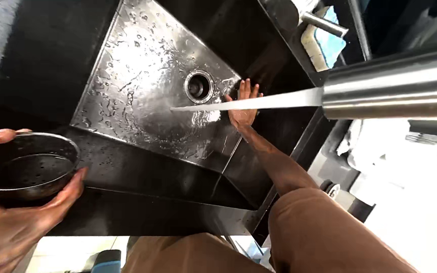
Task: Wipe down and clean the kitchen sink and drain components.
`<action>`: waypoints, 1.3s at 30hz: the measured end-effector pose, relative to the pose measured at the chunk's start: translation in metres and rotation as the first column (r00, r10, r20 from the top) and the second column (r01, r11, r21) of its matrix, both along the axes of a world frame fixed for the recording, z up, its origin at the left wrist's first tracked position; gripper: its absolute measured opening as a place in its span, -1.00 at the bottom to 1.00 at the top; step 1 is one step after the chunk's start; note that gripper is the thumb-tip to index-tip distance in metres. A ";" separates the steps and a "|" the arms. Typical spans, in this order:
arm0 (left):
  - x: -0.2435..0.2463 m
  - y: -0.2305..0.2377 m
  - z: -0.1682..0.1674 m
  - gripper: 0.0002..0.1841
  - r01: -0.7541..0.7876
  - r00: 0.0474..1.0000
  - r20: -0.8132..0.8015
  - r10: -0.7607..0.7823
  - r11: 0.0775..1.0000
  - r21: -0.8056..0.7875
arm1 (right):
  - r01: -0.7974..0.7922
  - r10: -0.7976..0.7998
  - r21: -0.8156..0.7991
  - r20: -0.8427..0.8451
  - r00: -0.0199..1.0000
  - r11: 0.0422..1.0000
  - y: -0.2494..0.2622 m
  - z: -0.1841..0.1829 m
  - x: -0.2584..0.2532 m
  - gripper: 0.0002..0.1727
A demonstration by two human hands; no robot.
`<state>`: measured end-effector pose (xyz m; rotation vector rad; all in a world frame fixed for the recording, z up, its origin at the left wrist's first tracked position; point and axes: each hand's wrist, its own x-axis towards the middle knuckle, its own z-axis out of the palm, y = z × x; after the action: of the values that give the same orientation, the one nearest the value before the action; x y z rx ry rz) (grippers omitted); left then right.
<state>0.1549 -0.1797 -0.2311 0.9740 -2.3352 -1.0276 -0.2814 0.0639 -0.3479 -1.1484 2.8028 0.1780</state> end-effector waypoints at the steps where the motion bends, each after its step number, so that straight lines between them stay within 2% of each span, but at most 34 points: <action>1: 0.000 0.000 0.001 -0.16 -0.003 1.000 0.002 0.003 1.000 0.008 | 0.039 -0.039 -0.005 0.003 0.999 0.999 0.006 0.000 0.000 -0.12; 4: -0.003 0.000 0.009 -0.13 0.005 1.000 0.016 -0.006 0.999 0.043 | 0.341 -0.341 0.010 0.054 0.938 0.940 0.018 -0.007 0.021 -0.19; 6: -0.004 -0.006 0.008 -0.11 0.019 0.999 0.038 -0.020 0.999 0.028 | 0.445 -0.445 -0.046 0.021 0.895 0.894 0.021 -0.038 0.035 -0.06; 8: 0.029 -0.005 -0.023 -0.06 0.035 0.993 0.112 -0.033 0.999 -0.013 | 0.533 -0.540 -0.108 -0.051 0.840 0.839 0.035 -0.069 0.068 0.11; 10: 0.040 -0.009 -0.042 -0.01 0.020 0.990 0.142 -0.012 0.998 -0.055 | 0.587 -0.587 -0.068 0.020 0.809 0.807 0.027 -0.068 0.114 0.25; 12: 0.014 -0.015 -0.020 0.01 0.017 0.993 0.114 -0.012 0.999 -0.042 | 0.516 -0.513 0.029 0.169 0.841 0.856 0.010 -0.053 0.150 0.32; 13: 0.002 -0.015 -0.005 0.00 0.025 0.995 0.096 -0.023 0.999 -0.027 | 0.421 -0.414 0.024 0.240 0.878 0.907 0.006 -0.046 0.164 0.29; 15: -0.012 -0.014 0.012 -0.01 0.032 0.998 0.050 -0.032 0.999 -0.004 | 0.206 -0.142 -0.116 0.409 0.901 0.972 -0.007 -0.031 0.166 0.13; 17: -0.017 -0.015 0.015 -0.01 0.039 0.999 0.009 -0.039 0.999 -0.002 | 0.077 0.054 -0.245 0.487 0.872 0.966 -0.019 -0.024 0.144 -0.07; 20: -0.014 -0.010 0.017 -0.01 0.033 0.999 0.010 -0.033 0.999 -0.016 | 0.047 0.071 -0.317 0.353 0.933 0.947 0.003 -0.029 0.107 -0.16; 22: -0.012 -0.009 0.014 0.00 -0.009 1.000 0.026 0.010 0.999 -0.042 | 0.065 0.004 -0.275 0.243 0.970 0.959 0.013 -0.046 0.084 -0.06; 24: -0.012 -0.011 0.014 0.00 0.006 1.000 0.021 -0.006 1.000 -0.019 | 0.073 -0.038 -0.216 0.162 0.986 0.974 -0.002 -0.066 0.083 0.10; 25: -0.011 -0.012 0.012 0.00 0.012 1.000 0.026 -0.012 1.000 -0.003 | 0.047 -0.017 -0.229 0.132 0.991 0.972 -0.019 -0.072 0.089 0.12; 28: -0.010 -0.014 0.004 -0.01 0.010 0.999 0.044 -0.009 1.000 -0.017 | -0.073 0.114 -0.325 0.107 0.988 0.943 -0.082 -0.090 0.105 0.02; 30: -0.012 -0.010 0.014 -0.03 0.027 0.998 0.056 -0.025 0.999 -0.022 | -0.091 0.171 -0.382 0.181 0.969 0.920 -0.073 -0.076 0.116 -0.07; 31: -0.017 -0.010 0.021 -0.05 0.028 0.998 0.054 -0.026 0.999 -0.033 | -0.173 0.274 -0.391 0.220 0.936 0.904 -0.060 -0.063 0.118 -0.13; 32: -0.021 -0.013 0.028 -0.07 0.035 0.998 0.054 -0.032 0.998 -0.047 | -0.320 0.430 -0.375 0.262 0.864 0.870 -0.040 -0.050 0.119 -0.18; 34: -0.024 -0.010 0.037 -0.10 0.051 0.997 0.061 -0.048 0.997 -0.062 | -0.644 0.699 -0.286 0.405 0.590 0.709 0.021 -0.024 0.119 -0.35; 35: -0.025 -0.009 0.039 -0.11 0.053 0.997 0.057 -0.049 0.996 -0.072 | -0.754 0.769 -0.274 0.463 0.440 0.597 0.045 -0.025 0.118 -0.42; 36: -0.026 -0.011 0.038 -0.11 0.053 0.998 0.047 -0.049 0.995 -0.080 | -0.819 0.810 -0.278 0.483 0.332 0.502 0.059 -0.035 0.117 -0.45; 37: -0.027 -0.012 0.038 -0.11 0.049 0.998 0.039 -0.046 0.996 -0.080 | -0.850 0.836 -0.282 0.470 0.282 0.445 0.065 -0.045 0.118 -0.45; 39: -0.027 -0.010 0.038 -0.09 0.035 0.999 0.039 -0.033 0.998 -0.053 | -0.853 0.863 -0.296 0.411 0.292 0.430 0.049 -0.057 0.132 -0.47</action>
<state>0.1282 -0.1900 -0.1936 0.9442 -2.4049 -0.9625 -0.1492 0.1131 -0.4051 -2.2111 1.4323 -0.0889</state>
